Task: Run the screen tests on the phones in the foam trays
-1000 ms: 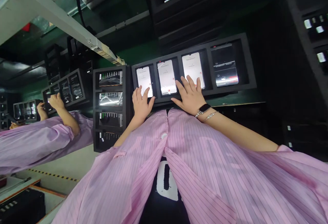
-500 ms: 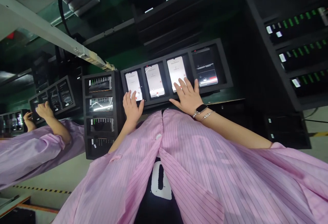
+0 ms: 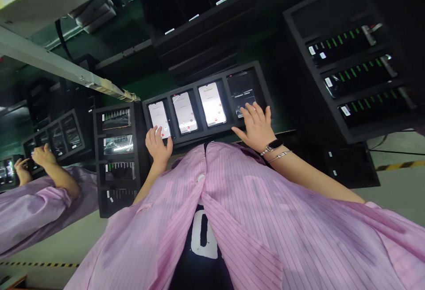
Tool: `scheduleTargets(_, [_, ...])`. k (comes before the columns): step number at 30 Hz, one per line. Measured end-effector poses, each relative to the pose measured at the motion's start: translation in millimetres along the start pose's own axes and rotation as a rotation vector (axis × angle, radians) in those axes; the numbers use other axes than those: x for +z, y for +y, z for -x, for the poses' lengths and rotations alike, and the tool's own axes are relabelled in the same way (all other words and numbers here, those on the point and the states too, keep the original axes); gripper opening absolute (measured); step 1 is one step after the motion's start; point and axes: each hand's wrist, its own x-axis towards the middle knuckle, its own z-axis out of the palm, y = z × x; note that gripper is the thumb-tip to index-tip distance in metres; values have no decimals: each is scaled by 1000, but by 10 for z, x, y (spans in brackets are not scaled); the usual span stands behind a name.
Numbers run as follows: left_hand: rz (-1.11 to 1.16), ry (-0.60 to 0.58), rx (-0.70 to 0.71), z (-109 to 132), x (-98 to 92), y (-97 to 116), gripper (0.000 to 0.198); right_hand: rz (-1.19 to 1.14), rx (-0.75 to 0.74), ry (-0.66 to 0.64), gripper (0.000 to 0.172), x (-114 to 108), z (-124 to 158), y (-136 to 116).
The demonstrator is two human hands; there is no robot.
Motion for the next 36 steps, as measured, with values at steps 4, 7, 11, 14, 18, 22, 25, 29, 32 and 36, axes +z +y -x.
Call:
scheduleTargets(4, [3, 16, -2, 5, 41, -37, 52, -7, 54, 12, 76, -55, -56, 165])
scheduleTargets(7, [8, 17, -2, 3, 50, -55, 52, -18, 61, 25, 76, -108, -188, 210])
scheduleTargets(11, [-6, 30, 3, -1, 59, -71, 52, -27, 33, 58, 75, -172, -203, 286])
scheduleTargets(14, [-12, 47, 6, -2, 73, -83, 53, -40, -2, 9, 69, -154, -54, 340])
scheduleTargets(18, [-26, 85, 32, -2, 91, -96, 52, -49, -14, 3, 68, -129, 30, 355])
scheduleTargets(22, [-40, 105, 53, -4, 91, -98, 52, -23, 6, 95, 74, -232, -185, 352])
scheduleTargets(25, [-37, 128, 88, -7, 87, -102, 52, -8, -1, 111, 75, -272, -355, 391])
scheduleTargets(29, [-26, 66, 28, -2, 90, -107, 53, 8, 18, 127, 74, -119, -418, 465])
scheduleTargets(32, [-13, 45, 0, 6, 94, -103, 53, 21, 38, 125, 74, 2, -405, 480])
scheduleTargets(36, [-8, 57, 16, 9, 92, -93, 52, 44, 73, 57, 79, -21, -420, 426])
